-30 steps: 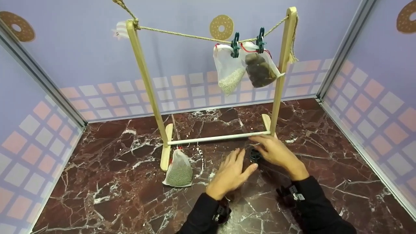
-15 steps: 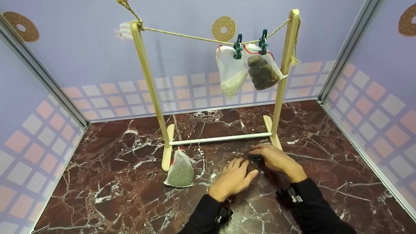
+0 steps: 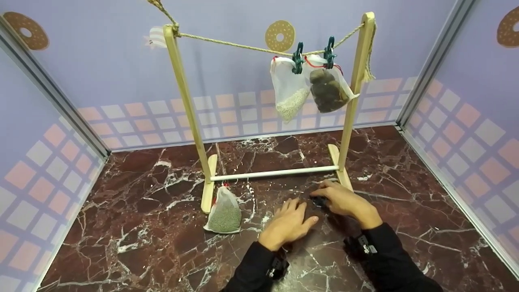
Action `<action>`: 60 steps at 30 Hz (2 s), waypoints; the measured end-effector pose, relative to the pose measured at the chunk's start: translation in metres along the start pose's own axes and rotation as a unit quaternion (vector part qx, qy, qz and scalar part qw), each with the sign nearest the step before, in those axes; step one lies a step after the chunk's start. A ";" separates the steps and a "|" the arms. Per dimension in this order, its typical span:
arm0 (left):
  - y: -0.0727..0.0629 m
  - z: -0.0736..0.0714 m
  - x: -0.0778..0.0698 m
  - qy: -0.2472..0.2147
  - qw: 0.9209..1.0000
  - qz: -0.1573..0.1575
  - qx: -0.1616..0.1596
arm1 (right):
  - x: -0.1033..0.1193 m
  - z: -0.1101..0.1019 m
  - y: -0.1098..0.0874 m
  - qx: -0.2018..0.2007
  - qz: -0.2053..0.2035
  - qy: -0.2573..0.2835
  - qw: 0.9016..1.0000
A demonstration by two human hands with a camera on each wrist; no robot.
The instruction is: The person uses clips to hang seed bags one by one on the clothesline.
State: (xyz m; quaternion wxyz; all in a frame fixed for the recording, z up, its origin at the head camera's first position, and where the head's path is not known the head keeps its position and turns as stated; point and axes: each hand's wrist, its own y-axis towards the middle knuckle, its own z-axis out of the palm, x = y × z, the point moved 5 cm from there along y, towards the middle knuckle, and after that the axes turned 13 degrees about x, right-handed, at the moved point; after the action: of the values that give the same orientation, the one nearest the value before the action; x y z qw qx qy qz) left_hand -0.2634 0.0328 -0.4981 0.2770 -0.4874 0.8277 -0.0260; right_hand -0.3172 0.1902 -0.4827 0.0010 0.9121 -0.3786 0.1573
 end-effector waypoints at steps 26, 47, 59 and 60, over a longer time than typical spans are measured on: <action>0.001 -0.002 0.006 0.027 1.000 -0.012 0.008 | 0.001 0.006 0.001 0.060 0.017 0.060 0.996; -0.008 -0.029 0.017 -0.016 0.992 0.069 -0.104 | 0.011 -0.007 0.001 0.046 -0.023 0.083 0.995; -0.009 -0.038 0.023 -0.032 0.987 0.091 -0.129 | 0.016 -0.012 0.000 0.025 -0.032 0.070 0.997; -0.009 -0.038 0.022 -0.033 0.987 0.091 -0.127 | 0.016 -0.013 0.000 0.024 -0.032 0.069 0.997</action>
State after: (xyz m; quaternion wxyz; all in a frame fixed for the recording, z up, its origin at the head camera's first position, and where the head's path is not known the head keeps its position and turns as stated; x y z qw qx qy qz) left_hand -0.2829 0.0010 -0.4731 0.2415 -0.4420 0.8554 0.1208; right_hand -0.3105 0.1806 -0.4662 0.0101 0.9105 -0.3442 0.2288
